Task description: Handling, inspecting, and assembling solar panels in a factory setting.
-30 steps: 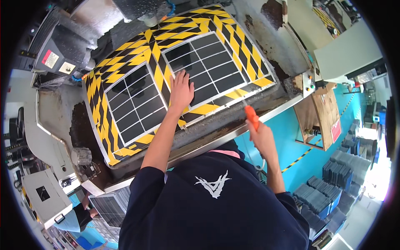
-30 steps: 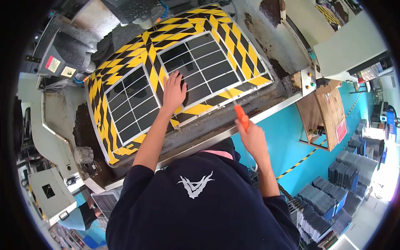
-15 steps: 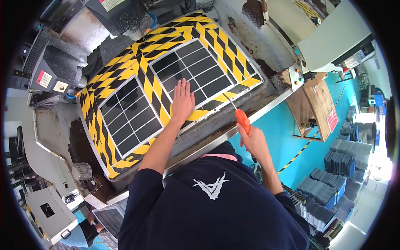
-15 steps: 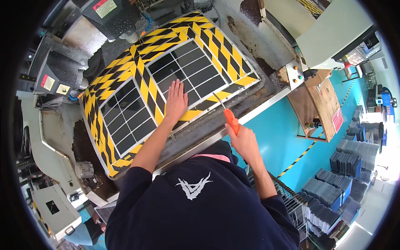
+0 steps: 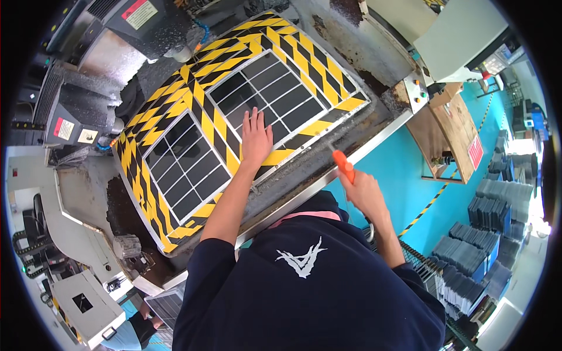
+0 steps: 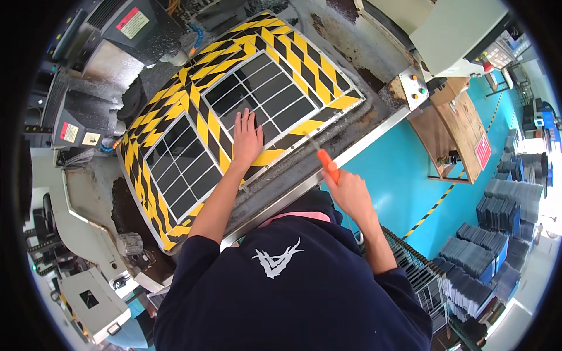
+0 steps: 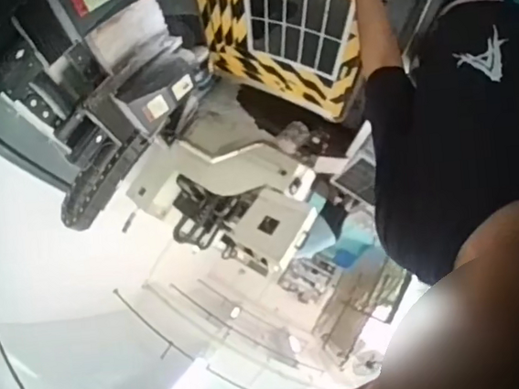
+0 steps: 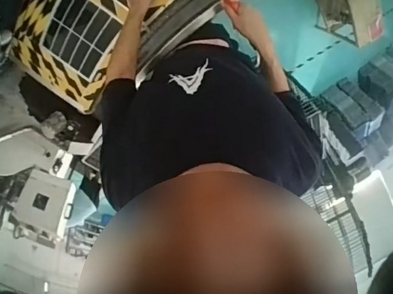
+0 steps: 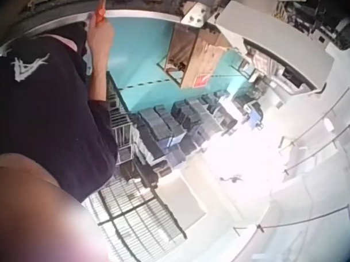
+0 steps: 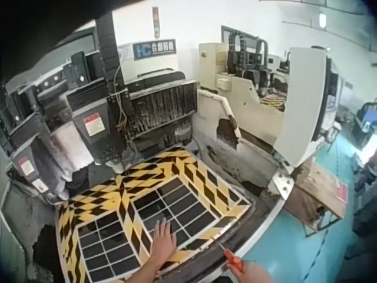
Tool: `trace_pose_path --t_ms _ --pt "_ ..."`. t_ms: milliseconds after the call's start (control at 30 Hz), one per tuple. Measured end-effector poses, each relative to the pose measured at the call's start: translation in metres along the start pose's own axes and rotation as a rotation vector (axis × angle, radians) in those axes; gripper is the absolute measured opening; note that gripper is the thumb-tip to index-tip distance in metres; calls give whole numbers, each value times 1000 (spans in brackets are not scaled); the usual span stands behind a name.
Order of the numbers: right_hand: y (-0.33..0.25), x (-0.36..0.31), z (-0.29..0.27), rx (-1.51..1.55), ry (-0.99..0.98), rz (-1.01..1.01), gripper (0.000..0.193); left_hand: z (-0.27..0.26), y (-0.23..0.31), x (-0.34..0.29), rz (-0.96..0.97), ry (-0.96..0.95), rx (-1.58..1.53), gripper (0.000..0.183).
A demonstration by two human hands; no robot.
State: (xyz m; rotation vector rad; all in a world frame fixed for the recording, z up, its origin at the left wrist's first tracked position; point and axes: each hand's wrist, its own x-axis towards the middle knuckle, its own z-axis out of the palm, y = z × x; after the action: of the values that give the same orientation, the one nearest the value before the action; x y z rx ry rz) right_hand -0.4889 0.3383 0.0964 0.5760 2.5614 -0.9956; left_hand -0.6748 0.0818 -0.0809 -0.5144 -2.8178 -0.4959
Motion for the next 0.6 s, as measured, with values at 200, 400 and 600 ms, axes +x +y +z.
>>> trace_pose_path --t_ms 200,400,600 --pt "-16 -13 2 4 -240 -30 57 -3 1 0 7 23 -21 48" --pt "-32 -12 6 55 -277 -99 54 -18 -22 19 -68 -32 -314 34" --pt "-50 52 28 73 -143 -282 50 -44 -91 17 -386 385 -336 21"
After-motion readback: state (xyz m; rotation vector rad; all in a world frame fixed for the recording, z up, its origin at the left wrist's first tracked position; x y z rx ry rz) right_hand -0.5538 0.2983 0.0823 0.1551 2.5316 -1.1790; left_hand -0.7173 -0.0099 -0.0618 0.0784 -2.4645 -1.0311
